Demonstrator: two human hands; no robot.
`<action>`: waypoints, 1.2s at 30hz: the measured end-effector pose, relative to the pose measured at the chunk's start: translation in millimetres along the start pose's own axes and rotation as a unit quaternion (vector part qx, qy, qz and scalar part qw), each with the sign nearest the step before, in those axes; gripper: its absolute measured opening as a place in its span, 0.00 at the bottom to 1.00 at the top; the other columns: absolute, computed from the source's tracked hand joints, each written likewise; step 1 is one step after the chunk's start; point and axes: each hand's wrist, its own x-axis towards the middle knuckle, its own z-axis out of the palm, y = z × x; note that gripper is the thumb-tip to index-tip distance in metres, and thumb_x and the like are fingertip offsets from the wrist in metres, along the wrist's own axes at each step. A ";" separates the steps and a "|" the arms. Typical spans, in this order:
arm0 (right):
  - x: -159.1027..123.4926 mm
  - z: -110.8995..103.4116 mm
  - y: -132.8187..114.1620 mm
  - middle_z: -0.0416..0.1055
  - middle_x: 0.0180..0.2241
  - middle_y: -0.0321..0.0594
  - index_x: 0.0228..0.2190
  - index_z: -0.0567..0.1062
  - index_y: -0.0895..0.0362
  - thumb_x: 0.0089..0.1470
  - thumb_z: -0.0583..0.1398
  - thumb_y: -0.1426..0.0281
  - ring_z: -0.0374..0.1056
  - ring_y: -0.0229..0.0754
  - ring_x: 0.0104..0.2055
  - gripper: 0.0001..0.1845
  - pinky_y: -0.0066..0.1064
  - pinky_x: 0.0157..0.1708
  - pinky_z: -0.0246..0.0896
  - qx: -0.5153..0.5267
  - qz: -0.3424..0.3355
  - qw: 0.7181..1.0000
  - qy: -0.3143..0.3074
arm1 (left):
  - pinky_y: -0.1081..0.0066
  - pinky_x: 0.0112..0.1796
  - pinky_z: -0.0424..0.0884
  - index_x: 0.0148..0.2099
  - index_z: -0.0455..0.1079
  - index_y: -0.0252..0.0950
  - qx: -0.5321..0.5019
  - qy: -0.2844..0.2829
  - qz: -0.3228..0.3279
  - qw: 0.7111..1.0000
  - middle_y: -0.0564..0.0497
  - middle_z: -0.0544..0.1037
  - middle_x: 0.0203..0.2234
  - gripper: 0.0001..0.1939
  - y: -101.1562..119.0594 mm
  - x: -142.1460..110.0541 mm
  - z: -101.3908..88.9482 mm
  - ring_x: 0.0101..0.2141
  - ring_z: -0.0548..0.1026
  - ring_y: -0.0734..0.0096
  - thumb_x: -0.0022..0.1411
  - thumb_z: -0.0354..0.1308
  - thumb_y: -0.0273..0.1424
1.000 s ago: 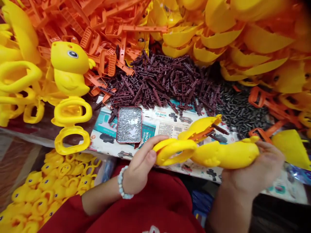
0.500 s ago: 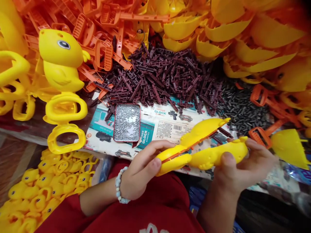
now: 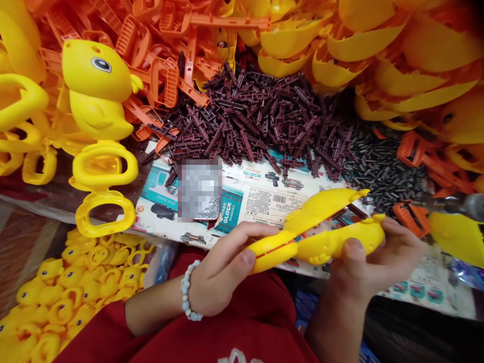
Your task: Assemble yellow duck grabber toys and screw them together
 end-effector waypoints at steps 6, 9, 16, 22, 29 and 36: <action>-0.3 -1.1 -0.4 0.62 0.39 0.42 0.41 0.67 0.64 0.40 0.63 0.69 0.61 0.42 0.46 0.24 0.31 0.47 0.56 0.004 -0.001 1.000 -0.001 | 0.72 0.51 0.63 0.55 0.63 0.42 -0.035 -0.001 -0.018 0.999 0.49 0.69 0.49 0.16 -3.0 0.2 1.1 0.49 0.68 0.67 0.69 0.43 0.36; 0.7 -2.9 1.0 0.62 0.39 0.43 0.41 0.67 0.65 0.40 0.64 0.68 0.61 0.43 0.45 0.24 0.30 0.47 0.56 0.005 -0.002 1.000 -0.004 | 0.71 0.51 0.63 0.55 0.63 0.41 -0.044 0.001 -0.018 0.999 0.49 0.70 0.48 0.16 -3.1 1.3 1.4 0.48 0.68 0.67 0.69 0.44 0.36; 1.3 -3.2 2.4 0.62 0.39 0.44 0.41 0.67 0.65 0.40 0.64 0.68 0.61 0.43 0.45 0.25 0.31 0.47 0.56 0.000 -0.008 1.000 -0.005 | 0.72 0.51 0.63 0.55 0.63 0.41 -0.027 0.000 -0.006 1.000 0.49 0.70 0.48 0.16 -0.7 3.9 0.5 0.48 0.68 0.68 0.69 0.43 0.35; 1.1 -3.5 3.2 0.62 0.38 0.43 0.41 0.68 0.64 0.39 0.63 0.67 0.61 0.44 0.46 0.25 0.31 0.47 0.56 0.004 -0.016 1.000 0.000 | 0.72 0.50 0.63 0.55 0.63 0.42 -0.039 0.004 -0.012 0.999 0.49 0.69 0.47 0.16 -3.6 2.3 0.9 0.48 0.68 0.68 0.69 0.43 0.35; -0.3 -1.8 0.4 0.62 0.38 0.43 0.41 0.68 0.63 0.40 0.63 0.67 0.61 0.44 0.45 0.24 0.31 0.46 0.57 -0.004 -0.011 1.000 0.003 | 0.73 0.51 0.63 0.54 0.64 0.42 -0.032 -0.003 -0.008 0.999 0.49 0.69 0.48 0.15 0.2 4.0 0.2 0.49 0.68 0.68 0.69 0.42 0.35; -0.3 -3.8 -2.9 0.61 0.39 0.43 0.40 0.67 0.64 0.38 0.64 0.68 0.60 0.44 0.44 0.25 0.32 0.46 0.57 -0.016 -0.011 1.000 0.010 | 0.73 0.51 0.61 0.55 0.63 0.43 -0.011 0.003 -0.003 1.000 0.50 0.69 0.49 0.16 -2.3 3.4 -2.3 0.50 0.67 0.68 0.69 0.42 0.35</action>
